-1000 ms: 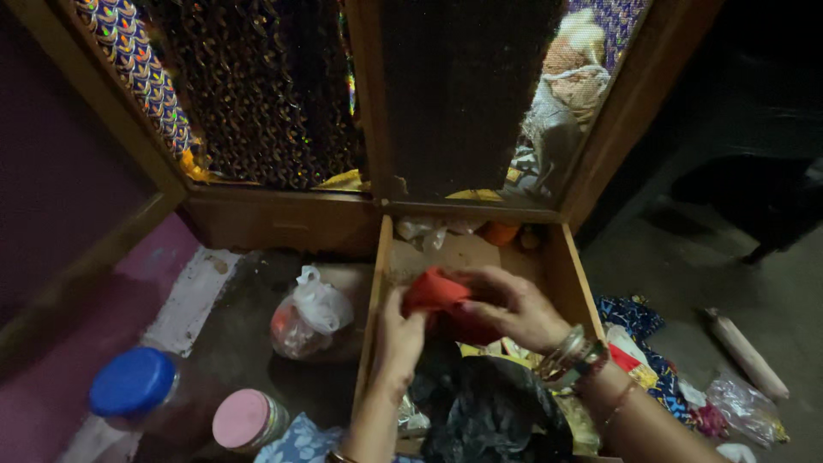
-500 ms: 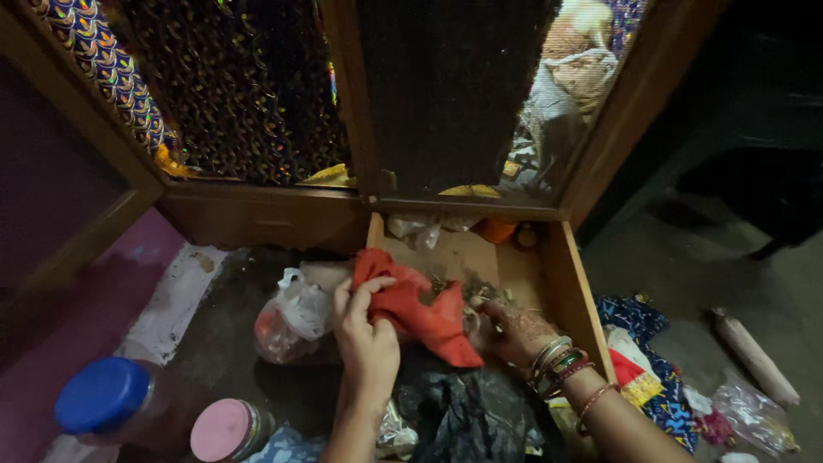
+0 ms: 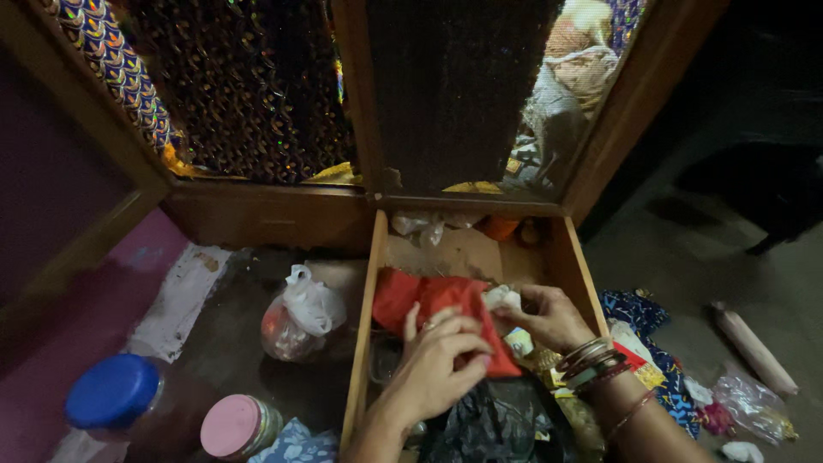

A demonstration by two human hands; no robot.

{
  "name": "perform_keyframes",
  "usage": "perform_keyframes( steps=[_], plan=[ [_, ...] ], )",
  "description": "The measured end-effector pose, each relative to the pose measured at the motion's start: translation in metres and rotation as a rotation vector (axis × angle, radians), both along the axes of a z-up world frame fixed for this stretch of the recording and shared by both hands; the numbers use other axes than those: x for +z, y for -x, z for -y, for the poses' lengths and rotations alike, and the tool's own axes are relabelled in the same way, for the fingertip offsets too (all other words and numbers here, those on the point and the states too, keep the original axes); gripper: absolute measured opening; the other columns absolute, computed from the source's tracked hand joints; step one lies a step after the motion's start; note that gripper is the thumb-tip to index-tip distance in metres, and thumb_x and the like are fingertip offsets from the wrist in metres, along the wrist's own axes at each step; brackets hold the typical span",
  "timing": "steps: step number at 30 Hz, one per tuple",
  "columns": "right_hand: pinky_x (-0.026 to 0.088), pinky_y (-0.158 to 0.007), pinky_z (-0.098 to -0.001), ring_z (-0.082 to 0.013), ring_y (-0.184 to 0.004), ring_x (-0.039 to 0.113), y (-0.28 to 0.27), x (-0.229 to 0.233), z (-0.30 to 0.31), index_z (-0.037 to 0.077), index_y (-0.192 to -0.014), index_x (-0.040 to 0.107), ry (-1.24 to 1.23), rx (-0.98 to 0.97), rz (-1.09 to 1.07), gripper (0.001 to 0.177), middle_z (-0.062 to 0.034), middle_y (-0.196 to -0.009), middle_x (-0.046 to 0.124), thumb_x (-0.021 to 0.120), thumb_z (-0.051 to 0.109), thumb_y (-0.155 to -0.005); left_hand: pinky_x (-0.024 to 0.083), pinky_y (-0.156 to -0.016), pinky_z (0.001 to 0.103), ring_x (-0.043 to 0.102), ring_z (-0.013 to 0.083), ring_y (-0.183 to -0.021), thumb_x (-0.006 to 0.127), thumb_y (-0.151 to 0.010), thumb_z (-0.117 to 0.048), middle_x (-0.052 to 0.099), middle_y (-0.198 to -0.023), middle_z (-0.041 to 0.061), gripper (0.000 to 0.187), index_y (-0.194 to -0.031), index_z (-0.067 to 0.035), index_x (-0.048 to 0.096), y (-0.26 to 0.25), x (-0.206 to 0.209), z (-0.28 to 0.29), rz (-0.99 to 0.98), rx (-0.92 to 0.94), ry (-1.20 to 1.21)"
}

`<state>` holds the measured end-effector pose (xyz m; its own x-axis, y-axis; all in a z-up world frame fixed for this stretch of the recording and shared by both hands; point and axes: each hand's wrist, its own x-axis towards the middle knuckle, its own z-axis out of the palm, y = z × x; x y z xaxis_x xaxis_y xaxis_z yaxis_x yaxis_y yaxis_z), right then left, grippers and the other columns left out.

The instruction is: The person sorts through items in a wooden drawer, opening a small orange container and a red lid before placing small items into a white plastic bag.

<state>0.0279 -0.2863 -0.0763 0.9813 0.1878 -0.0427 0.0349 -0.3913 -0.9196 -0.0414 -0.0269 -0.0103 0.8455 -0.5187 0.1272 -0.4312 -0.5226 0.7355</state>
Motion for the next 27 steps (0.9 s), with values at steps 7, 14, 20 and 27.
perform_keyframes(
  steps=[7, 14, 20, 27],
  plan=[
    [0.052, -0.062, -0.0276, -0.0103, -0.069, 0.06, 0.018, 0.013, 0.011, 0.005, -0.11, 0.074, -0.355, -0.331, -0.449, 0.031, 0.0004, -0.084, 0.069, 0.072, 0.031, -0.092, 0.014, -0.125, 0.056, 0.065, 0.0242, -0.106, 0.065, -0.095, -0.045, 0.072, -0.093, 0.007, 0.034, -0.091, -0.014, 0.078, 0.0, -0.002, -0.003, -0.106, 0.275, -0.311],
    [0.047, -0.058, -0.0228, -0.0066, -0.071, 0.06, 0.027, -0.002, 0.007, 0.009, -0.111, 0.075, -0.422, -0.219, -0.259, 0.027, 0.0023, -0.087, 0.071, 0.078, 0.018, -0.086, 0.046, -0.089, 0.048, 0.07, 0.0258, -0.093, 0.074, -0.082, -0.024, 0.074, -0.099, 0.006, 0.018, -0.09, -0.009, 0.078, -0.002, -0.02, 0.002, 0.23, 0.386, 0.185],
    [0.063, -0.081, -0.0286, -0.015, -0.096, 0.075, 0.033, -0.002, -0.004, 0.007, -0.111, 0.072, -0.193, -0.088, 0.212, 0.031, -0.0008, -0.105, 0.079, 0.079, 0.012, -0.081, 0.051, -0.056, 0.026, 0.069, 0.0152, -0.068, 0.064, -0.096, -0.036, 0.078, -0.093, 0.012, 0.036, -0.11, -0.005, 0.075, -0.01, -0.039, 0.019, -0.668, 0.382, 0.787],
    [0.059, -0.1, -0.0369, -0.0217, -0.119, 0.072, 0.046, 0.031, -0.022, 0.006, -0.118, 0.075, -0.115, 0.169, 0.368, 0.038, -0.0107, -0.127, 0.074, 0.074, -0.001, -0.081, 0.055, -0.058, 0.025, 0.07, 0.0115, -0.073, 0.068, -0.093, -0.023, 0.076, -0.095, 0.007, 0.036, -0.123, -0.004, 0.064, -0.026, -0.057, 0.016, -0.781, 0.413, 0.988]
  ],
)
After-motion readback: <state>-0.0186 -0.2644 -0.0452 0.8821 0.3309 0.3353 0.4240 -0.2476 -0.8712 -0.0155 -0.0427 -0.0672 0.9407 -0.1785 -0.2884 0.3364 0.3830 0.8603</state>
